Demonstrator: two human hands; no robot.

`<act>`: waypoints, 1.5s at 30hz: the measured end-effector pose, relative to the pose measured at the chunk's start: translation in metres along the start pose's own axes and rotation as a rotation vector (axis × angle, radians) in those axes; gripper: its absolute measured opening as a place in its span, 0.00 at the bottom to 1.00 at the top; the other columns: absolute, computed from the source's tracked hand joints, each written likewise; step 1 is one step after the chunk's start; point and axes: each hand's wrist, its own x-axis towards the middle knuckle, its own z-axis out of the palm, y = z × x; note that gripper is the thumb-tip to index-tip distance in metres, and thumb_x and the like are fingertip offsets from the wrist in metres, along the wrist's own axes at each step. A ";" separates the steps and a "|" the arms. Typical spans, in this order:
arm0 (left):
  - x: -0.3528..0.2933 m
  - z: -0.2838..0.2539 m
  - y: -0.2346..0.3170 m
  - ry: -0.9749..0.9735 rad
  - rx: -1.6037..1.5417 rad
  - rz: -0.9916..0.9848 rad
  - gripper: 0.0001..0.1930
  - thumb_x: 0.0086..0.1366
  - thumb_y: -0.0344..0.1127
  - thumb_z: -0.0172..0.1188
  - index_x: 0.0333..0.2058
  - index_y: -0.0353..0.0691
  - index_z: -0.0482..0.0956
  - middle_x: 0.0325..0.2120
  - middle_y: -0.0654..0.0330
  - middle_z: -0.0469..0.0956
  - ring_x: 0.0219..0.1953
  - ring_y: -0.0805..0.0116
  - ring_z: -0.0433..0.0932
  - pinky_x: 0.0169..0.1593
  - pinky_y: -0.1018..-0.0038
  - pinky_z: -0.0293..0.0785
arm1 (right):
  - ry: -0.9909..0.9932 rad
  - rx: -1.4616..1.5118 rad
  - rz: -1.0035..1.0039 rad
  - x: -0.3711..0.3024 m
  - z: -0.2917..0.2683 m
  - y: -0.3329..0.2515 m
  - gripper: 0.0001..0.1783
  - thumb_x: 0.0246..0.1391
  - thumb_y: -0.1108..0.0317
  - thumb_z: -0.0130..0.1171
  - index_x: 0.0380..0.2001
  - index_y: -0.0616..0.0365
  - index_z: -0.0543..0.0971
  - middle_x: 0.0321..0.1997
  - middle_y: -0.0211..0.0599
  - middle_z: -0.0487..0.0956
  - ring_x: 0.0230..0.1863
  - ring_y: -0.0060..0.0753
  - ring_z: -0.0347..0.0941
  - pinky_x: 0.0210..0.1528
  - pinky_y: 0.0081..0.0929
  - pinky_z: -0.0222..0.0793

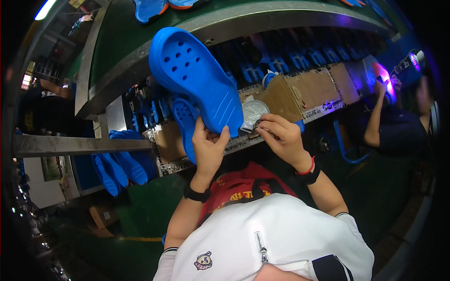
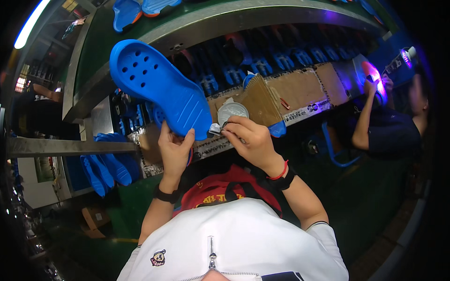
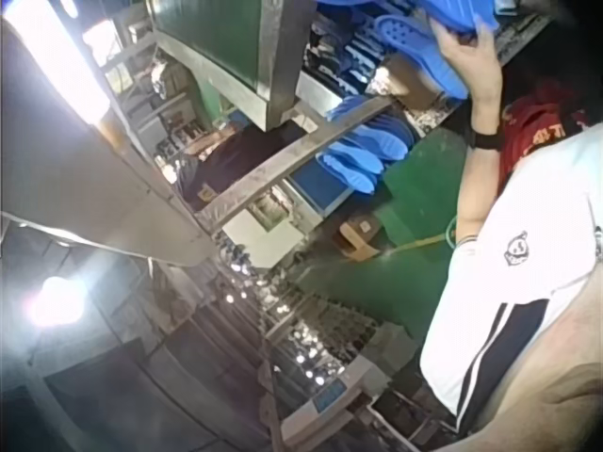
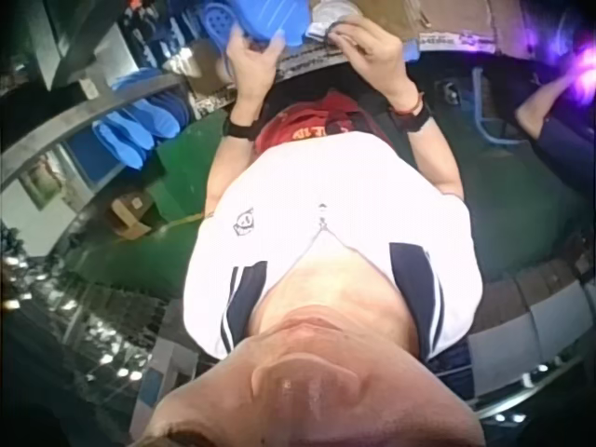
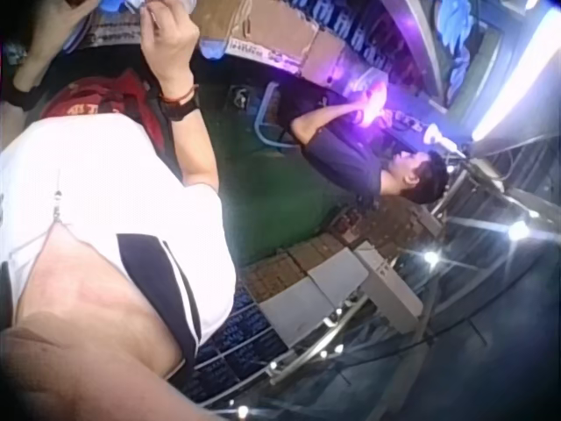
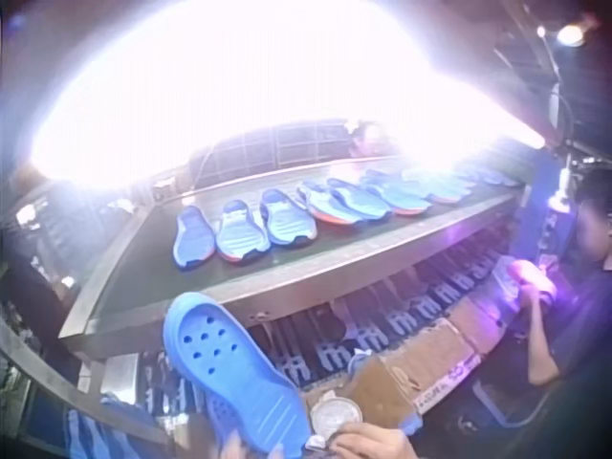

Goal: Applying adhesive to shoe soles using a brush and placing them onto a cooling or drying rack.

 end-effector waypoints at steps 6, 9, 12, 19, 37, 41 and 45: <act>-0.003 0.003 0.004 0.011 0.090 0.012 0.27 0.58 0.21 0.58 0.56 0.30 0.61 0.39 0.54 0.76 0.38 0.73 0.77 0.41 0.78 0.76 | -0.060 -0.095 -0.044 0.003 0.000 -0.008 0.06 0.45 0.75 0.65 0.29 0.62 0.79 0.34 0.40 0.80 0.25 0.41 0.77 0.26 0.28 0.73; -0.004 0.003 0.004 0.012 0.129 0.039 0.27 0.58 0.22 0.58 0.56 0.30 0.62 0.38 0.54 0.77 0.37 0.73 0.77 0.40 0.79 0.76 | -0.079 -0.026 -0.041 0.003 0.003 -0.009 0.06 0.45 0.75 0.65 0.29 0.62 0.80 0.34 0.40 0.80 0.25 0.41 0.77 0.26 0.28 0.73; -0.005 0.001 0.005 0.013 0.151 0.051 0.27 0.57 0.22 0.58 0.56 0.30 0.62 0.38 0.54 0.77 0.37 0.73 0.77 0.40 0.79 0.75 | -0.085 -0.008 -0.006 0.004 0.004 -0.009 0.06 0.45 0.74 0.65 0.29 0.61 0.80 0.34 0.40 0.80 0.25 0.42 0.77 0.26 0.28 0.73; -0.009 -0.001 0.006 0.033 0.136 0.049 0.27 0.57 0.22 0.59 0.56 0.29 0.63 0.38 0.53 0.77 0.38 0.72 0.78 0.40 0.78 0.75 | -0.102 -0.114 -0.074 0.007 0.006 -0.011 0.05 0.45 0.74 0.64 0.29 0.61 0.80 0.34 0.39 0.80 0.26 0.42 0.78 0.26 0.28 0.73; 0.090 -0.083 0.095 -0.002 -0.043 0.197 0.27 0.64 0.31 0.56 0.56 0.32 0.52 0.35 0.51 0.76 0.31 0.68 0.80 0.30 0.76 0.79 | 0.124 -0.169 0.090 0.008 -0.031 -0.019 0.05 0.44 0.78 0.64 0.28 0.64 0.78 0.33 0.43 0.79 0.27 0.44 0.77 0.27 0.28 0.71; 0.189 -0.156 0.147 0.038 -0.016 0.000 0.15 0.65 0.39 0.53 0.41 0.31 0.67 0.21 0.59 0.73 0.16 0.72 0.74 0.15 0.81 0.67 | 0.110 -0.180 0.123 -0.001 -0.028 -0.021 0.05 0.44 0.78 0.64 0.27 0.65 0.79 0.32 0.44 0.79 0.27 0.45 0.77 0.29 0.29 0.71; 0.266 -0.211 0.157 -0.013 -0.065 -0.225 0.10 0.65 0.36 0.55 0.33 0.33 0.70 0.20 0.64 0.68 0.17 0.74 0.71 0.15 0.84 0.63 | 0.079 -0.147 0.162 -0.006 -0.024 -0.023 0.05 0.44 0.78 0.64 0.28 0.65 0.79 0.33 0.45 0.79 0.28 0.45 0.77 0.29 0.29 0.72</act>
